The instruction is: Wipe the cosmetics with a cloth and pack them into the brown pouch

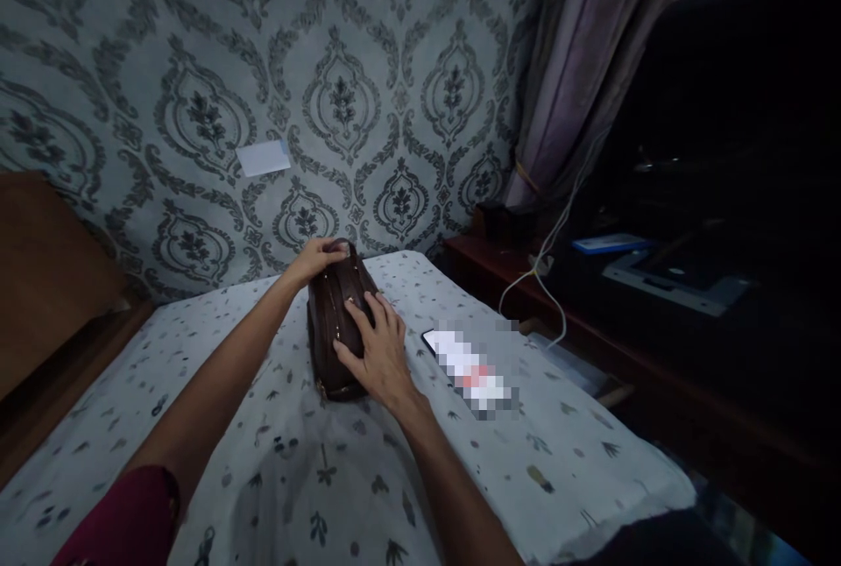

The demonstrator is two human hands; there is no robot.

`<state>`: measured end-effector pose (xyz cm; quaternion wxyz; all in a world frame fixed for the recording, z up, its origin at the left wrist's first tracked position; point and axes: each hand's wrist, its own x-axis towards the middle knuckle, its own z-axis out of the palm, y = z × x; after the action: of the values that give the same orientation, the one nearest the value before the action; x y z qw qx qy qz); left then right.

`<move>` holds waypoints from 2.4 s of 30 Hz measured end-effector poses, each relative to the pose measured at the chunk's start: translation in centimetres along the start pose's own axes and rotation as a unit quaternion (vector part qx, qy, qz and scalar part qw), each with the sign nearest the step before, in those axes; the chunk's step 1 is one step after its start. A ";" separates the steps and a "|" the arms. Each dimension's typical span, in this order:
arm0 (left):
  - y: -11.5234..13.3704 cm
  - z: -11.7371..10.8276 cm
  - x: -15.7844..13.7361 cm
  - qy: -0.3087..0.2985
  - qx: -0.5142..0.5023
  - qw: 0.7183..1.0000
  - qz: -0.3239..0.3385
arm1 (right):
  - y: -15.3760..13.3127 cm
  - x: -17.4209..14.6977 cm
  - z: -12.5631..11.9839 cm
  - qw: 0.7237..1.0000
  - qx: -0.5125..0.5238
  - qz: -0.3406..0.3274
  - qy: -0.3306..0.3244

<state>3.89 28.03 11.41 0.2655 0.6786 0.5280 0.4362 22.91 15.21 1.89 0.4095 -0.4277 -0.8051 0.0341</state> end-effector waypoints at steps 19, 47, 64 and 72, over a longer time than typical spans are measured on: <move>-1.1 -2.6 -1.8 -0.023 -0.008 1.000 -0.006 | -0.1 0.0 0.0 1.000 0.001 0.005 0.004; 0.3 -2.2 -3.4 -0.021 -0.017 1.000 -0.011 | -0.2 0.0 0.0 1.000 0.009 0.008 -0.001; 0.9 1.0 0.4 -0.007 0.043 0.999 -0.022 | 0.0 0.0 0.1 1.000 -0.004 0.005 0.008; 0.4 2.3 -0.6 0.039 -0.044 0.998 -0.034 | 0.1 0.1 0.3 0.999 0.023 0.016 0.027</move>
<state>6.03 27.53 10.47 0.2887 0.6308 0.5410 0.4755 22.74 15.41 1.74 0.4404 -0.4322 -0.7855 0.0474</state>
